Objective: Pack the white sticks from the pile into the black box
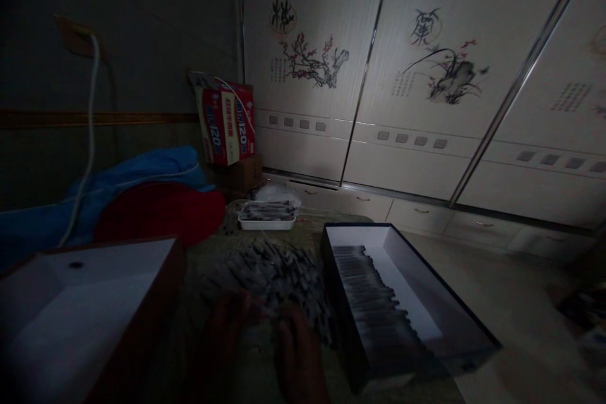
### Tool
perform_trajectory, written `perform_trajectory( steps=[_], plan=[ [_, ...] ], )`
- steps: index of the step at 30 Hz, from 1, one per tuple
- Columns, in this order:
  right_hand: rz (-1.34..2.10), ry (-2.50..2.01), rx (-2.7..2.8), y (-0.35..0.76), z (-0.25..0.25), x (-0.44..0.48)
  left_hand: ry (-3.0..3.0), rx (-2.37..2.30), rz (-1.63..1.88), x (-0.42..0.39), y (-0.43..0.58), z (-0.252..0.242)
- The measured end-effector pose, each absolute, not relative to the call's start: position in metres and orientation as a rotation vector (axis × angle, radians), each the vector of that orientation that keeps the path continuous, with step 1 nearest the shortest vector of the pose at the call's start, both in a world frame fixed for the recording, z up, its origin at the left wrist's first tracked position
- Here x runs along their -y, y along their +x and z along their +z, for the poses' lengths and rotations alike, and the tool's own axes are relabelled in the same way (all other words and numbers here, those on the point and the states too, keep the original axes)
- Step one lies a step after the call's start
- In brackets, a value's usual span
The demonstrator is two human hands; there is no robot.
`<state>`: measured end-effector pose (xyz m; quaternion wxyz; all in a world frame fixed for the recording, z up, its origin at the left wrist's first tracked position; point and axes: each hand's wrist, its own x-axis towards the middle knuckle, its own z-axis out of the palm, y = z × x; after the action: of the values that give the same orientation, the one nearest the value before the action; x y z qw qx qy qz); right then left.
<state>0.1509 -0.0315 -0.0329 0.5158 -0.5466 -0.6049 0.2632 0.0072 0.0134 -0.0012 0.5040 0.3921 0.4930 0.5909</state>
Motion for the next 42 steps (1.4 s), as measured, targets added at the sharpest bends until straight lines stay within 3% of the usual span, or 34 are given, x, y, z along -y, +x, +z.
perform_trajectory(
  steps=[7,17,42],
  plan=[
    [0.593,-1.388,1.326,0.153,-0.056,0.031,0.901,-1.147,1.448,-0.015,0.009,-0.002],
    [0.572,-1.304,1.466,0.148,-0.031,0.029,0.936,-1.184,1.437,-0.015,0.007,-0.003],
    [0.629,-1.268,1.431,0.148,-0.027,0.032,0.828,-1.146,1.443,-0.014,0.009,-0.003]
  ],
)
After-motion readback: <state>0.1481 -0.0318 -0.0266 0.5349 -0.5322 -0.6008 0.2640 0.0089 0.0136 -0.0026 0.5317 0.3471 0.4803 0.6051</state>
